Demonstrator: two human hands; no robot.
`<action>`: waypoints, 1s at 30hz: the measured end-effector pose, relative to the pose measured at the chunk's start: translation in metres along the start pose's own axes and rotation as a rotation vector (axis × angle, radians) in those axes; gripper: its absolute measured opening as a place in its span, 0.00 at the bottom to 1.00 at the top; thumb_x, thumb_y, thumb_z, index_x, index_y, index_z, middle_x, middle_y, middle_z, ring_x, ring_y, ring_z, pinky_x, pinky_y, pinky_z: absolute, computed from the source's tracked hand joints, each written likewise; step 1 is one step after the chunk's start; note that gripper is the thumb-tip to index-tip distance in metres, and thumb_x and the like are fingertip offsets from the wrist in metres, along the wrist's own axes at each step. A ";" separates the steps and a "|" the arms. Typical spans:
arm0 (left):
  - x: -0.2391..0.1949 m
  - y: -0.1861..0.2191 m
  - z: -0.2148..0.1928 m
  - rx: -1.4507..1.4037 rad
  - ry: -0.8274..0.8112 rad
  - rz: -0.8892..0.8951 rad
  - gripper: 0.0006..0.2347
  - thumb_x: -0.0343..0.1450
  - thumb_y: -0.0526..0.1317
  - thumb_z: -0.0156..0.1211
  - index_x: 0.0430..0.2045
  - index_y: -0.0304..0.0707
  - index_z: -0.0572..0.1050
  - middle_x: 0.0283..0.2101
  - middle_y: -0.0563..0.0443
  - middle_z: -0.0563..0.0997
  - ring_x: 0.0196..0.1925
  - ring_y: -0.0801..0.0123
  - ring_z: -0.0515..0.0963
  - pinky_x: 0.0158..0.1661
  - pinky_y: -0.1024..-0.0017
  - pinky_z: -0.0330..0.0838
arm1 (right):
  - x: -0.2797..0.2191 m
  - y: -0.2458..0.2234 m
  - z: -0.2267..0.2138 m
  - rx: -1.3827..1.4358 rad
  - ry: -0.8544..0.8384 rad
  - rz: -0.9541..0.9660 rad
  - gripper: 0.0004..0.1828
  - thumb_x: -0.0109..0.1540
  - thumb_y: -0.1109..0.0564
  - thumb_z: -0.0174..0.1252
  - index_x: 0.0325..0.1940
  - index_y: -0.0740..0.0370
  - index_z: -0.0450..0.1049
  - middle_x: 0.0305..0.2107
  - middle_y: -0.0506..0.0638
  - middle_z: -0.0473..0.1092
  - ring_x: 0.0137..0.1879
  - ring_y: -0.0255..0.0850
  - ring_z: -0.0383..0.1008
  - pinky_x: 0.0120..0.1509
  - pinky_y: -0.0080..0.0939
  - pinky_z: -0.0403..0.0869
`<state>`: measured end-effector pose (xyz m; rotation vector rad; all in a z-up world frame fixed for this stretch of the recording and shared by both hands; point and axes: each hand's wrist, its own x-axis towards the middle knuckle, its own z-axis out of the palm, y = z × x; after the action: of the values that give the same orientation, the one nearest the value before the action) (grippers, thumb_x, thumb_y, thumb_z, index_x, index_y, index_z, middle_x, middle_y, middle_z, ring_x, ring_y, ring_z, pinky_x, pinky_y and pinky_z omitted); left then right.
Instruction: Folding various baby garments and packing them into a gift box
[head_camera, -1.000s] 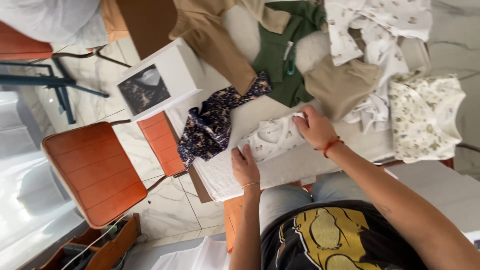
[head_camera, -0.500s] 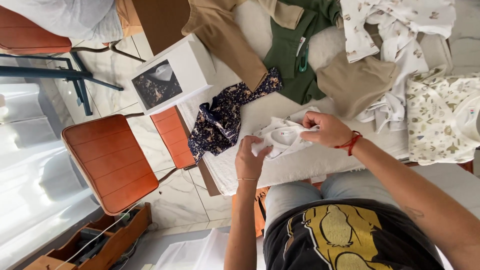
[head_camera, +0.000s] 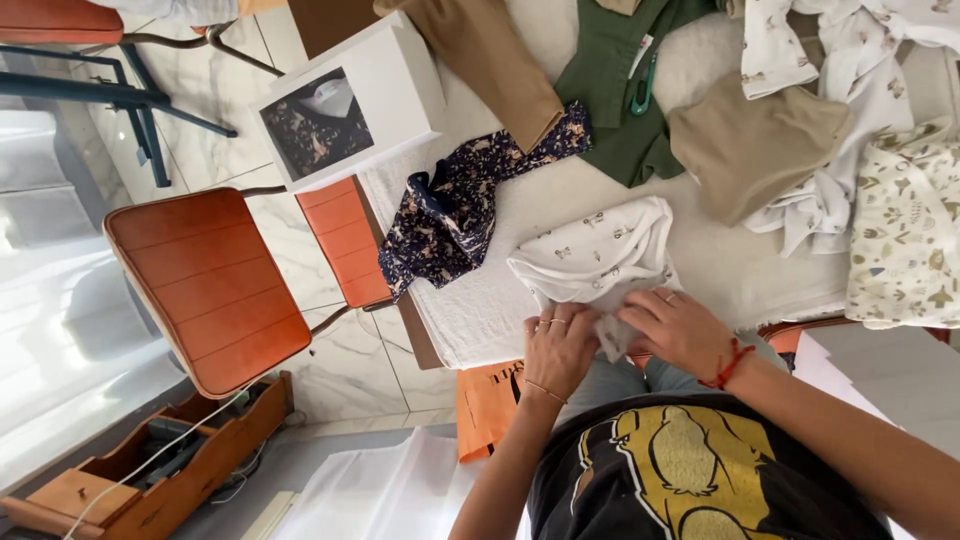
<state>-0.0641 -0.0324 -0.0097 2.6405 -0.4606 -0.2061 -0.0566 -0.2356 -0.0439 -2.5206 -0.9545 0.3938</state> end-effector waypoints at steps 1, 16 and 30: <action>0.004 -0.002 0.002 -0.002 0.001 0.005 0.13 0.57 0.41 0.55 0.33 0.54 0.67 0.36 0.59 0.69 0.39 0.66 0.70 0.37 0.69 0.61 | 0.007 0.001 0.000 -0.003 0.001 0.004 0.21 0.55 0.40 0.42 0.47 0.48 0.61 0.42 0.46 0.60 0.42 0.45 0.64 0.39 0.41 0.66; 0.004 0.013 0.014 -0.470 -0.268 -0.291 0.08 0.65 0.44 0.51 0.34 0.55 0.64 0.30 0.53 0.74 0.32 0.56 0.76 0.33 0.63 0.70 | -0.006 0.018 -0.069 0.774 -0.325 0.267 0.04 0.53 0.57 0.51 0.23 0.51 0.69 0.23 0.41 0.71 0.35 0.39 0.71 0.44 0.37 0.68; 0.006 0.019 -0.036 -0.014 0.275 -0.120 0.12 0.59 0.32 0.47 0.31 0.51 0.69 0.34 0.62 0.71 0.30 0.69 0.74 0.30 0.75 0.67 | 0.021 -0.023 -0.085 0.809 0.146 0.237 0.14 0.53 0.65 0.48 0.42 0.59 0.69 0.41 0.55 0.68 0.40 0.52 0.71 0.41 0.47 0.72</action>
<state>-0.0557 -0.0356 0.0306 2.6313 -0.2090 0.1166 -0.0208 -0.2293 0.0392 -1.8725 -0.3261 0.5274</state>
